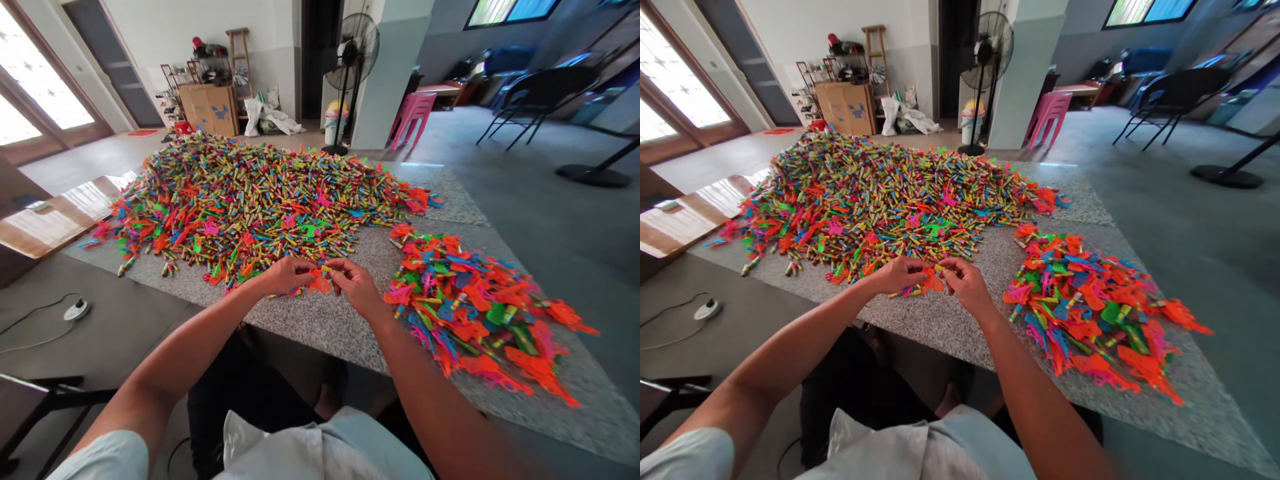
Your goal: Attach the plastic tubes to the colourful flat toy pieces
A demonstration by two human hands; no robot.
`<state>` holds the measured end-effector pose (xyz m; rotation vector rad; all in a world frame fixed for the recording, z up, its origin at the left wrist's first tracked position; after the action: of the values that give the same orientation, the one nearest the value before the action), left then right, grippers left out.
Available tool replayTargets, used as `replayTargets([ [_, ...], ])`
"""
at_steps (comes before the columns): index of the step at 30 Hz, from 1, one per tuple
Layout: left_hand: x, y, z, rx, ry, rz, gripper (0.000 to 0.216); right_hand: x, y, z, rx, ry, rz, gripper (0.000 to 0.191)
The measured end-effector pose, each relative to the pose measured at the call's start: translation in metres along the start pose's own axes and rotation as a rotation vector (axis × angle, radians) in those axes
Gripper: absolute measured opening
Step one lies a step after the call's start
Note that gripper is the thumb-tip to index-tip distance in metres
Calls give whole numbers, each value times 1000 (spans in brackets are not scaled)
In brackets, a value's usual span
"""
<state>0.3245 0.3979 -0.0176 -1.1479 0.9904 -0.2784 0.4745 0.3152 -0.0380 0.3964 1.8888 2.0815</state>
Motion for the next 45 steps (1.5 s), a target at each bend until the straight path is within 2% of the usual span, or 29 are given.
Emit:
replayTargets([
  [11,0,6,-4,-46,57,-8,33,-2,14,-7,-200,83,-312,25],
  [17,7,17,-4,-94,120,-92,31,1,11,-7,-91,273,-285,27],
  [24,28,44,-2,-228,142,-210,27,-11,-19,-14,-73,189,-356,25],
  [26,35,53,-4,-291,181,-269,30,-26,-30,-12,-35,114,-377,26],
  [28,40,62,-8,-349,234,-327,30,-51,-38,-7,8,-18,-396,27],
  [30,39,72,-13,-415,215,-368,30,-89,-41,-1,36,-256,-342,31],
  [33,26,91,-22,-568,-9,-545,34,-161,-45,-5,12,-799,-28,41],
  [34,21,97,-27,-625,-93,-637,33,-179,-49,-9,1,-944,88,42],
  [35,18,102,-33,-672,-161,-733,31,-189,-55,-10,10,-1028,163,40],
  [36,16,105,-39,-701,-204,-819,29,-192,-61,-8,40,-1048,188,38],
  [38,14,106,-48,-702,-219,-939,37,-178,-74,0,132,-969,149,34],
  [40,12,105,-52,-648,-213,-993,47,-140,-85,11,218,-777,22,32],
  [42,8,107,-54,-594,-260,-1002,46,-83,-87,25,201,-479,-305,29],
  [44,3,113,-55,-572,-345,-989,42,-19,-87,37,103,-165,-706,30],
  [45,1,117,-56,-574,-387,-979,40,8,-88,42,51,-53,-848,31],
])
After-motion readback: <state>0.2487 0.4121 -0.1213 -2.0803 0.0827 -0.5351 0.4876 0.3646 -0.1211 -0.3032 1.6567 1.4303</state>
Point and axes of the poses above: each hand's wrist, its own z-axis towards the middle knuckle, its own x-axis out of the palm, y = z × x, the point moved 8 cm from there along z, towards the middle knuckle, and after that the axes turned 9 degrees about -y, right-handed, at the moved point
